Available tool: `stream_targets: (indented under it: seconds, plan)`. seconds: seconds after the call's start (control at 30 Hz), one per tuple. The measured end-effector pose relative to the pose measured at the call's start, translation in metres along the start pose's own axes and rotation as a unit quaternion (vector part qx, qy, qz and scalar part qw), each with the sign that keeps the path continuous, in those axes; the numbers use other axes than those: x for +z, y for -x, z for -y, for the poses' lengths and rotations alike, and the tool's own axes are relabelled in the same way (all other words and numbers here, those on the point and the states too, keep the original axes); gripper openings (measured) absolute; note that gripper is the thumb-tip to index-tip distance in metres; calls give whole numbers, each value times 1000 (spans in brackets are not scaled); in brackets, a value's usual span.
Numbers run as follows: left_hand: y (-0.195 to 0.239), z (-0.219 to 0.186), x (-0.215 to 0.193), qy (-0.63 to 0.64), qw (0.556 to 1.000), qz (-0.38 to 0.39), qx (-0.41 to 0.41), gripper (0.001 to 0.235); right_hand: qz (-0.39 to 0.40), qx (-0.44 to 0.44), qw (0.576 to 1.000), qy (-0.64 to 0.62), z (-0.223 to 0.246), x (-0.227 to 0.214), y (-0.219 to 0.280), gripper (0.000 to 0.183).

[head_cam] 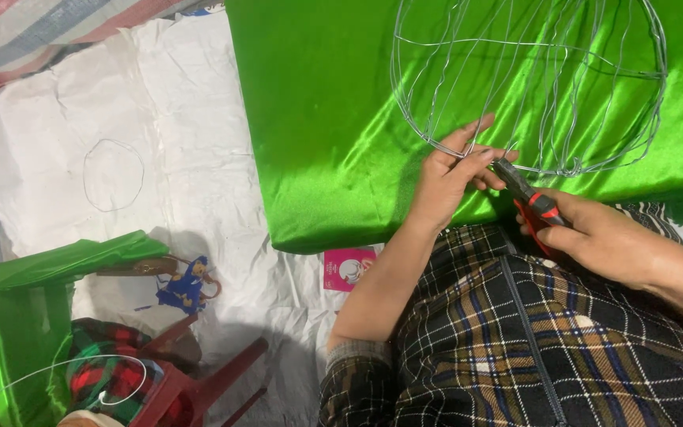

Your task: Fabricating a wire frame by bending and cutting metal wire using pliers.

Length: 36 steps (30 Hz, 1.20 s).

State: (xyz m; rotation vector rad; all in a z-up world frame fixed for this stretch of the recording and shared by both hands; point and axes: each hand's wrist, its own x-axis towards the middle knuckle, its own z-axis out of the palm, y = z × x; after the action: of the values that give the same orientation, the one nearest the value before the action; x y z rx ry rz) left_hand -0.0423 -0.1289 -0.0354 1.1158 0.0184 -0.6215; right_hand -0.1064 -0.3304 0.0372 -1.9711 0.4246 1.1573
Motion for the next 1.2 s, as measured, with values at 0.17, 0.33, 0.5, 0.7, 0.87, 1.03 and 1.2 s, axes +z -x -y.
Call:
stream_targets:
  seconds: [0.17,0.33,0.5,0.7,0.87,1.03,1.2]
  plan:
    - [-2,9,-2,22,1000,-3,11,52,-6,-24,999,41,-12,5,-16,34]
    - [-4,17,-5,34,999,-6,35,51,-37,-122,989,77,-38,11,-39,22]
    - [-1,18,-4,36,998,-7,47,50,-21,-108,993,53,-39,11,-41,24]
    - [5,18,-4,32,998,-13,49,49,-15,-118,991,66,-43,13,-46,24]
    - [9,16,-7,36,998,-11,46,49,7,-67,995,76,-27,8,-40,26]
    - [9,3,-8,27,999,-25,-5,48,73,-46,996,-5,-13,-1,-31,53]
    - [7,1,-16,25,993,-108,-30,41,93,-108,989,37,-35,-1,-29,79]
